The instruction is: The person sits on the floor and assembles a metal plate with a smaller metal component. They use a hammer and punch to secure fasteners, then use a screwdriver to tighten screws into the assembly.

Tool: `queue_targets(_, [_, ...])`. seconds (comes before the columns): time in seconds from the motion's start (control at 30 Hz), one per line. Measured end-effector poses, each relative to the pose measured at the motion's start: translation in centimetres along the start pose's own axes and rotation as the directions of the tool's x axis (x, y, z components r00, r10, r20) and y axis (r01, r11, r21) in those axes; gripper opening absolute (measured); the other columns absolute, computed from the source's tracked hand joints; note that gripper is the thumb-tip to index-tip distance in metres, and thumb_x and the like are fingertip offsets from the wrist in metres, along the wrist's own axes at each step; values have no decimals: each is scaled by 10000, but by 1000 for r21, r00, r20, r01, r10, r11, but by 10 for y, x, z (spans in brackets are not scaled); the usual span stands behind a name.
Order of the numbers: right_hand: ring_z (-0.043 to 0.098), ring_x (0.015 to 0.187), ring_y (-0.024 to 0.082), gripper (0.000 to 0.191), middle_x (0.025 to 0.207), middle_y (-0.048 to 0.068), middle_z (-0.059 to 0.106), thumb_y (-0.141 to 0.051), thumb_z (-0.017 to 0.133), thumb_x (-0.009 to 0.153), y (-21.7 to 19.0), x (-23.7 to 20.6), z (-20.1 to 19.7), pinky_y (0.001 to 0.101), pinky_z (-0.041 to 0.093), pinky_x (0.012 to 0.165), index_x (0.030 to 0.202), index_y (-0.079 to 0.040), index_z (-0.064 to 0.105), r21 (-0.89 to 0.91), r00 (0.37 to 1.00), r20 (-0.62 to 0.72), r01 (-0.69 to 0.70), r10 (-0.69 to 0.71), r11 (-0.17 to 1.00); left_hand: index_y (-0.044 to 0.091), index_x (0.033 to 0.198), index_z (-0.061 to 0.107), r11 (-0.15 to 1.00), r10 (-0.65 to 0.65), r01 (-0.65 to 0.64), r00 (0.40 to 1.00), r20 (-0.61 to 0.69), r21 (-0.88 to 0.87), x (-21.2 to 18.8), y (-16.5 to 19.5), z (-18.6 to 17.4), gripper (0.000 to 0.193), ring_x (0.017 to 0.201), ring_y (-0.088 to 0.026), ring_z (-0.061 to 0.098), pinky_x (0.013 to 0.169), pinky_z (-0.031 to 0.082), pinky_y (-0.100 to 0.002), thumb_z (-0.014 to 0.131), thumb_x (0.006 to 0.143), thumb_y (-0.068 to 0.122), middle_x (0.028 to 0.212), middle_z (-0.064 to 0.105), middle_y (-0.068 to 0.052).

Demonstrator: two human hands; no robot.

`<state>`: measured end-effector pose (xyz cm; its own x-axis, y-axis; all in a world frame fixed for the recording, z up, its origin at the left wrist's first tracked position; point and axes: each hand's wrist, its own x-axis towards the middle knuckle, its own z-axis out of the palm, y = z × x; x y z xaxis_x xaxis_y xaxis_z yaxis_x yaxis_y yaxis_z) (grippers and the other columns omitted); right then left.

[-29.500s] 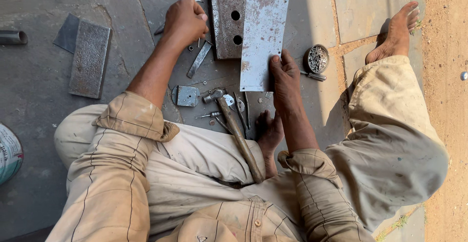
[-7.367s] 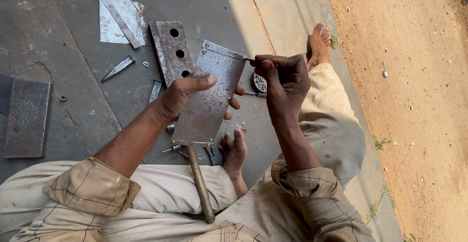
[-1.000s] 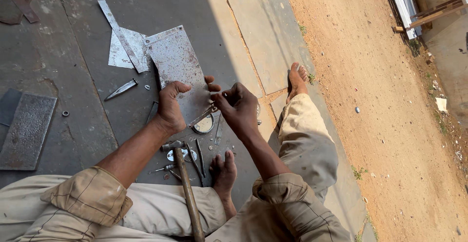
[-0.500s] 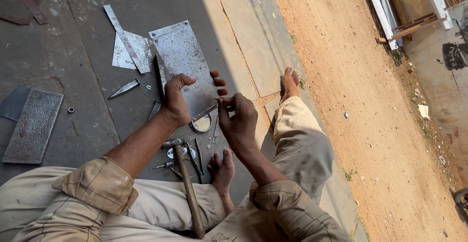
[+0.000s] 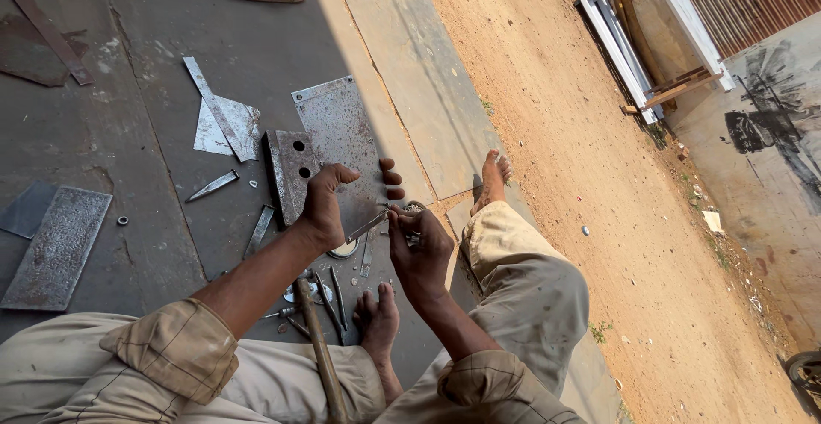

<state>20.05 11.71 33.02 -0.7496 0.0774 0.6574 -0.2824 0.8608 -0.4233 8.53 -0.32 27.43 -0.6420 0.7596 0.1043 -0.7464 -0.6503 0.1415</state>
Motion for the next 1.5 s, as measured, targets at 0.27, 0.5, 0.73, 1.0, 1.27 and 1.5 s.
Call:
queue_targets(0.27, [740,788,153,234,813,106,756,-76,792,904,-11,14,-45,295,571,655,826,-4,583,-118,982,190,17,5,993,-14,1298,578,996,-13,12,1000,9,87,-10,-22,30,589,1019,-331,654,879,523,-482,445,819,302,1113,662,-179])
queue_targets(0.5, [724,906,127,157,1025,147,763,26,762,917,-17,57,-81,268,585,777,907,16,606,158,961,277,-70,24,985,-27,1336,574,993,108,-106,994,-27,60,-4,9,31,620,1101,-332,647,998,517,-491,505,802,282,1132,654,-169])
queue_targets(0.73, [722,1000,128,154,1088,163,757,61,692,967,-7,0,-36,265,606,888,980,0,552,520,888,303,-459,347,721,-46,1393,545,981,194,-195,979,66,8,4,17,8,663,1149,-344,633,1034,503,-492,549,830,304,1179,636,-167])
queue_targets(1.0, [720,1007,124,156,1101,172,762,50,709,983,-7,-1,-22,261,600,884,998,7,560,444,877,353,-464,326,766,-51,1399,553,982,187,-186,980,67,-24,6,10,6,639,1133,-331,639,1072,511,-494,529,845,265,1181,642,-177])
queue_targets(1.27, [725,992,120,166,1075,166,770,19,712,981,-19,3,-22,259,606,863,957,-15,552,381,869,375,-463,324,800,-69,1393,561,972,232,-233,972,42,13,0,13,11,625,1099,-321,652,1057,514,-479,504,856,246,1157,653,-185])
queue_targets(1.5, [759,1014,144,245,1014,149,787,11,734,973,-18,4,-15,265,617,823,887,-24,507,366,898,358,-388,257,846,-60,1408,550,970,244,-245,968,57,5,-2,12,10,637,1097,-309,648,1022,522,-481,509,856,255,1153,655,-169])
